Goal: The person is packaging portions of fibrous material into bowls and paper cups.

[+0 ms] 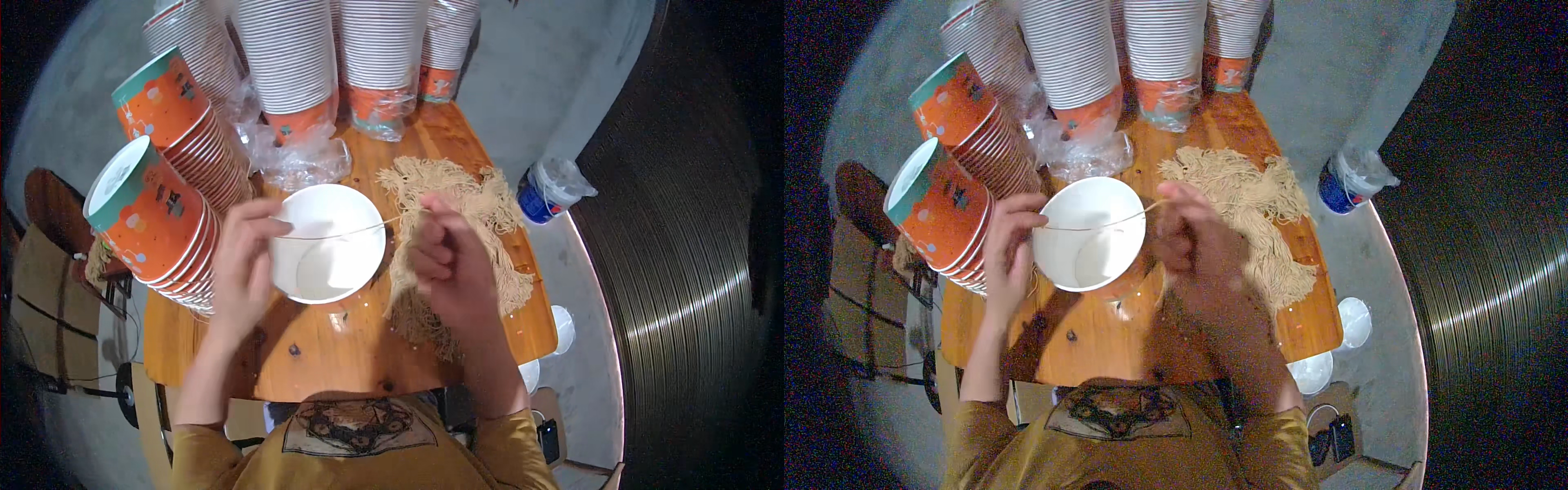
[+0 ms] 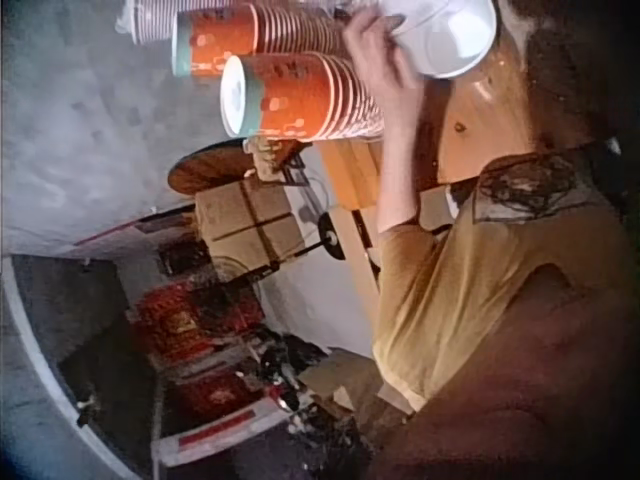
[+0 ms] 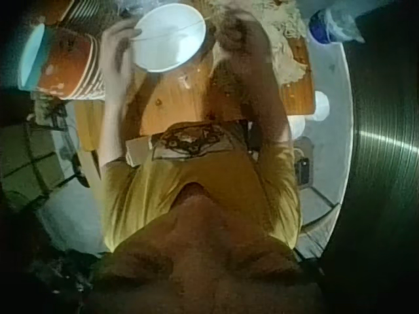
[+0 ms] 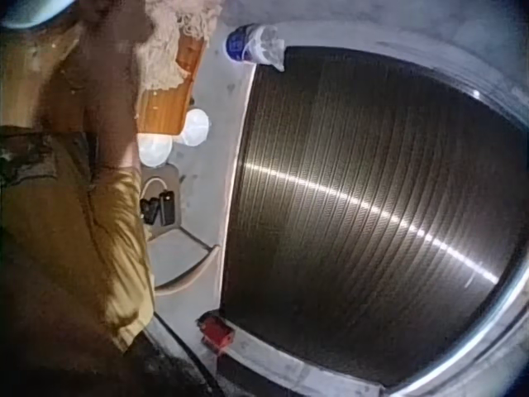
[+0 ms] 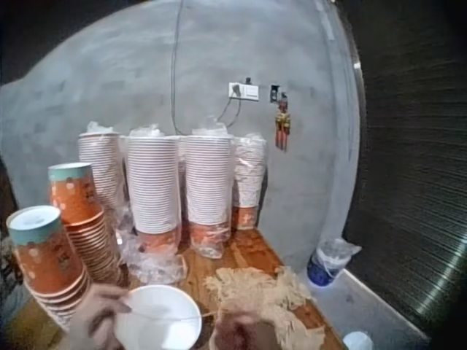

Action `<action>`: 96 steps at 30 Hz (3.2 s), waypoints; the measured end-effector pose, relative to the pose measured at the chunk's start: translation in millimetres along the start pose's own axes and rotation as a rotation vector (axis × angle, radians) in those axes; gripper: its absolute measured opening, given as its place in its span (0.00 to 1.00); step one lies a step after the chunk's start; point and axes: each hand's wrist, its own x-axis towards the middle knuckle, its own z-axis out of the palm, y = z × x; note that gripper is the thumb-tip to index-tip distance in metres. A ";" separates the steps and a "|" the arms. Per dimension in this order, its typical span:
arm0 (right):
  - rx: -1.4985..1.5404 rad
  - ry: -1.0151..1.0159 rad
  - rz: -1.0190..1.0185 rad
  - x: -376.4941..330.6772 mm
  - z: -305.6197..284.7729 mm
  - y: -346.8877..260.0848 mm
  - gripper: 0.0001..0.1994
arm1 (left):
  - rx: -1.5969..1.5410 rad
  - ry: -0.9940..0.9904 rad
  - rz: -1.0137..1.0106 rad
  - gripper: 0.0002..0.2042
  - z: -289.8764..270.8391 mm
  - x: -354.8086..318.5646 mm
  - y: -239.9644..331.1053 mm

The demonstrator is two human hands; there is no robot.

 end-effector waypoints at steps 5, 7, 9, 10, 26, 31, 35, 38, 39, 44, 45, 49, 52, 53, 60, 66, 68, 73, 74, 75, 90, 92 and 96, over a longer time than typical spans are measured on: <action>-0.669 -0.050 -0.300 -5.8 24.1 27.2 0.13 | -0.724 -0.185 -0.465 0.22 53.8 -7.7 79.7; -0.842 -0.079 -0.540 -4.3 22.4 28.7 0.14 | -0.859 -0.215 -0.597 0.17 55.2 -0.7 83.0; -0.452 0.037 -0.351 -4.4 28.6 19.2 0.14 | -0.839 -0.226 -0.606 0.14 51.7 2.6 76.5; -0.061 0.142 -0.157 -3.9 30.1 14.9 0.14 | -0.806 -0.287 -0.614 0.10 50.9 4.3 73.3; -1.196 0.140 -0.440 0.3 -47.8 18.6 0.12 | -0.285 -0.392 -0.384 0.08 56.1 32.3 41.4; -0.861 -0.026 -0.260 -4.1 -40.1 37.9 0.10 | -0.392 -0.419 -0.352 0.10 62.1 40.0 48.7; -1.168 0.029 -0.459 -7.8 -43.8 35.1 0.04 | -0.409 -0.468 -0.402 0.10 61.3 39.6 48.2; -1.193 0.194 -0.466 -10.9 -45.2 34.3 0.05 | -0.296 -0.486 -0.372 0.10 59.1 35.8 46.9; -1.193 0.196 -0.467 -11.3 -47.8 35.5 0.05 | -0.159 -0.482 -0.332 0.10 58.0 34.8 47.0; -1.021 0.341 -0.558 -10.7 -54.6 39.0 0.04 | -0.075 -0.554 -0.369 0.13 61.6 26.7 45.6; -1.021 0.341 -0.559 -10.5 -54.1 38.7 0.04 | -0.064 -0.564 -0.365 0.13 61.4 25.7 46.2; -1.291 0.334 -0.582 -11.8 -49.7 40.3 0.03 | 0.025 -0.618 -0.371 0.16 56.5 22.7 43.9; -1.344 0.362 -0.456 -15.9 -40.6 37.3 0.03 | 0.036 -0.619 -0.457 0.18 45.5 23.0 46.5; -1.338 0.389 -0.321 -17.9 -36.3 36.5 0.04 | 0.048 -0.615 -0.471 0.21 40.2 22.4 46.5; -1.249 0.179 -0.729 -7.6 -30.1 66.4 0.04 | -0.096 -0.541 -0.529 0.27 10.9 15.0 37.2; -1.437 0.136 -0.907 -0.3 -19.2 77.8 0.06 | -0.147 -0.537 -0.543 0.29 2.6 10.5 33.7; -1.445 0.129 -0.924 0.6 -18.4 78.2 0.06 | -0.170 -0.545 -0.575 0.29 1.4 10.6 35.2; -1.483 0.132 -0.994 4.0 -19.3 80.7 0.07 | -0.208 -0.553 -0.579 0.29 0.8 10.9 35.4; -1.484 0.130 -1.007 4.7 -19.2 81.0 0.07 | -0.210 -0.552 -0.577 0.29 0.8 10.8 35.4; -1.485 0.128 -1.021 5.1 -19.2 81.4 0.08 | -0.211 -0.552 -0.577 0.29 0.9 10.4 35.2; -1.523 0.153 -0.909 0.9 -24.7 85.8 0.06 | -0.232 -0.634 -0.537 0.23 8.3 9.4 34.3; -1.501 0.182 -0.868 -1.9 -27.4 88.6 0.06 | -0.302 -0.596 -0.493 0.20 17.4 5.2 21.4; -1.477 0.233 -0.763 -7.2 -27.5 87.7 0.06 | -0.317 -0.680 -0.538 0.12 31.1 12.1 12.8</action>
